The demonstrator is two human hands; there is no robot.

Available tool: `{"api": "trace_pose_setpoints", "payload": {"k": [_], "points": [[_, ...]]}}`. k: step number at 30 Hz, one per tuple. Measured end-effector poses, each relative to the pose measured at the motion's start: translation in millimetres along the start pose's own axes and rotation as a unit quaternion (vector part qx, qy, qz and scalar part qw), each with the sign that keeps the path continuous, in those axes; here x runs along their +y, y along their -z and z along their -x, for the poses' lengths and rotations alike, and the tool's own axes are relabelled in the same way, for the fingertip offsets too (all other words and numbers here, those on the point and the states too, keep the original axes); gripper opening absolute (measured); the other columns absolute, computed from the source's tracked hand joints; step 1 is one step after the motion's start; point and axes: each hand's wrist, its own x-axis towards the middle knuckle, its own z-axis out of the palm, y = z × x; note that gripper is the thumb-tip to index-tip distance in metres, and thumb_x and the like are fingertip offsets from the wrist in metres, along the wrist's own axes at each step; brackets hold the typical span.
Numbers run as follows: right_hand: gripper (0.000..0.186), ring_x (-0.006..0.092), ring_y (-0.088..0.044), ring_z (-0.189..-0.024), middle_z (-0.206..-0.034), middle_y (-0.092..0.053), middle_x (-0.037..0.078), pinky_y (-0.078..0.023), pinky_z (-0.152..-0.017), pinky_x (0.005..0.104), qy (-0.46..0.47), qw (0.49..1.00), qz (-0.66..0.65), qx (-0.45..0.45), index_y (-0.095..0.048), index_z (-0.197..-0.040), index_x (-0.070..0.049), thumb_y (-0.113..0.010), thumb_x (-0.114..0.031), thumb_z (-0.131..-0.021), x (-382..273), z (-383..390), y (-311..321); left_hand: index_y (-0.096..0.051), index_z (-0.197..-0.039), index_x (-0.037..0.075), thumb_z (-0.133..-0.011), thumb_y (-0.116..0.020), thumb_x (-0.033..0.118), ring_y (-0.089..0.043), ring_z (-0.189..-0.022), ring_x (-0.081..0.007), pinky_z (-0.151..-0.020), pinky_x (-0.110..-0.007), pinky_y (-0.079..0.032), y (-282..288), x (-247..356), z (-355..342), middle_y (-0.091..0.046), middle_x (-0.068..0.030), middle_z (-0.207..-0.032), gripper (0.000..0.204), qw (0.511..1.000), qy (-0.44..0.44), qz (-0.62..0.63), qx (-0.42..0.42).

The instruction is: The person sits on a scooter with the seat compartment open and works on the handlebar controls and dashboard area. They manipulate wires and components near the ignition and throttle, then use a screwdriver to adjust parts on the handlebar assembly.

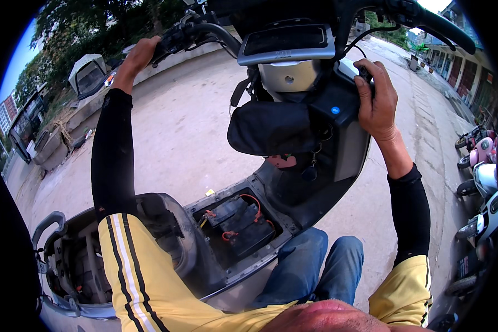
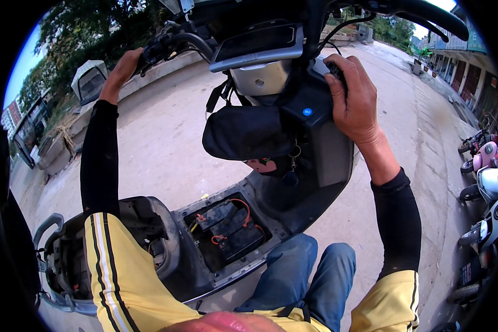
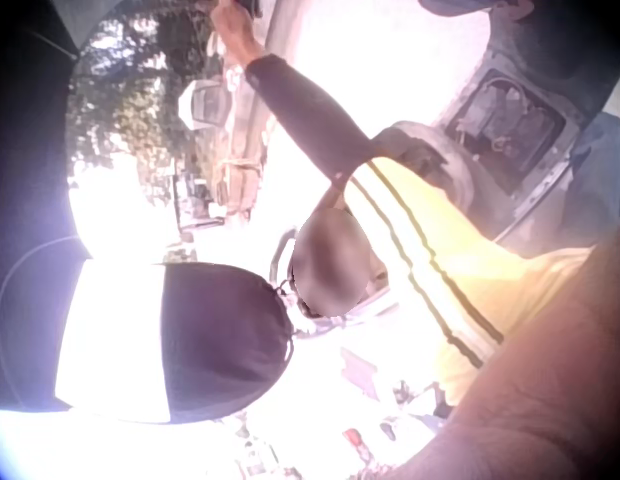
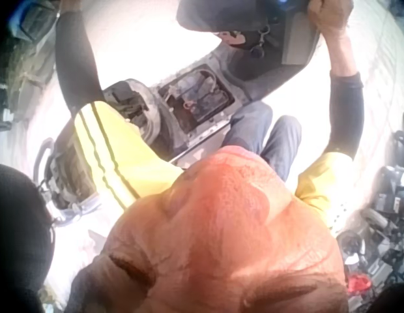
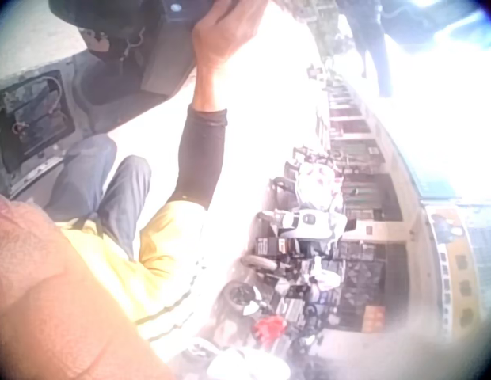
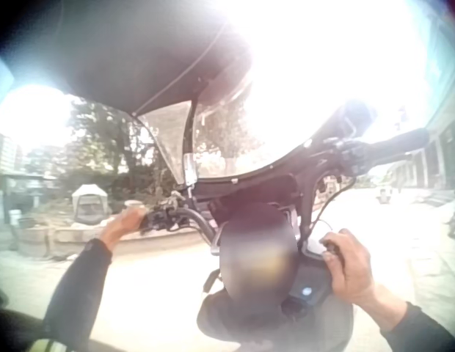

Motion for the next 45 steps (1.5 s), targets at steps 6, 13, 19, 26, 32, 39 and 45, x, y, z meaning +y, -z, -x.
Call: {"api": "trace_pose_setpoints", "payload": {"k": [6, 13, 19, 26, 32, 39, 45], "points": [[0.023, 0.0325, -0.057, -0.073, -0.088, -0.057, 0.016, -0.048, -0.067, 0.0362, 0.008, 1.0, 0.001, 0.003, -0.061, -0.119, -0.001, -0.063, 0.0, -0.096, 3, 1, 0, -0.053, -0.104, -0.002, -0.106, -0.037, 0.04, -0.054, -0.086, -0.0278, -0.087, -0.04, -0.042, -5, -6, 0, -0.062, -0.0211, -0.094, 0.045, 0.999, -0.034, -0.002, 0.002], [0.023, 0.0322, -0.057, -0.073, -0.088, -0.057, 0.016, -0.048, -0.067, 0.036, 0.002, 1.0, 0.001, 0.003, -0.061, -0.119, -0.001, -0.064, -0.001, -0.096, 2, 1, 0, -0.061, -0.104, 0.003, -0.107, -0.034, 0.04, -0.058, -0.087, -0.0255, -0.089, -0.039, -0.042, 3, -6, -2, -0.066, -0.0186, -0.094, 0.046, 0.998, -0.014, -0.035, -0.05], [0.023, 0.0317, -0.057, -0.073, -0.088, -0.057, 0.016, -0.048, -0.066, 0.036, 0.012, 1.0, 0.006, 0.003, -0.061, -0.119, -0.001, -0.063, -0.001, -0.096, 2, 1, 0, -0.07, -0.105, 0.007, -0.107, -0.035, 0.038, -0.058, -0.086, -0.0192, -0.086, -0.036, -0.041, 0, 12, 6, -0.071, -0.0108, -0.095, 0.046, 0.994, 0.051, 0.034, -0.093], [0.024, 0.0315, -0.057, -0.073, -0.09, -0.059, 0.016, -0.048, -0.067, 0.0351, 0.0, 1.0, -0.004, 0.007, -0.061, -0.12, -0.001, -0.063, -0.001, -0.096, 0, 0, -1, -0.068, -0.098, 0.002, -0.108, -0.035, 0.034, -0.066, -0.073, -0.0173, -0.072, -0.035, -0.048, 2, 17, 9, -0.073, -0.0107, -0.083, 0.047, 0.997, 0.014, 0.028, -0.072], [0.023, 0.0312, -0.058, -0.073, -0.09, -0.059, 0.015, -0.049, -0.068, 0.0345, 0.01, 1.0, 0.002, 0.013, -0.061, -0.12, -0.001, -0.063, -0.001, -0.097, 3, 1, 0, -0.065, -0.09, -0.002, -0.107, -0.032, 0.035, -0.068, -0.059, -0.0198, -0.061, -0.036, -0.05, -4, 19, 4, -0.07, -0.0136, -0.07, 0.052, 0.996, 0.024, 0.071, -0.039], [0.024, 0.0318, -0.06, -0.075, -0.093, -0.061, 0.016, -0.05, -0.069, 0.0343, 0.042, 0.999, 0.011, 0.024, -0.061, -0.121, -0.001, -0.063, -0.002, -0.098, 6, 1, -2, -0.064, -0.094, -0.003, -0.105, -0.035, 0.035, -0.069, -0.072, -0.026, -0.074, -0.04, -0.049, -1, 18, 7, -0.07, -0.0177, -0.077, 0.049, 0.997, 0.027, 0.054, -0.04], [0.024, 0.0323, -0.061, -0.076, -0.094, -0.061, 0.017, -0.051, -0.07, 0.0345, 0.033, 0.999, 0.004, 0.02, -0.061, -0.121, -0.001, -0.063, -0.001, -0.097, 8, 2, -1, -0.059, -0.107, -0.001, -0.105, -0.037, 0.032, -0.062, -0.092, -0.0369, -0.085, -0.042, -0.043, -2, -4, 1, -0.065, -0.0271, -0.098, 0.04, 0.998, -0.048, -0.05, -0.011]]}}
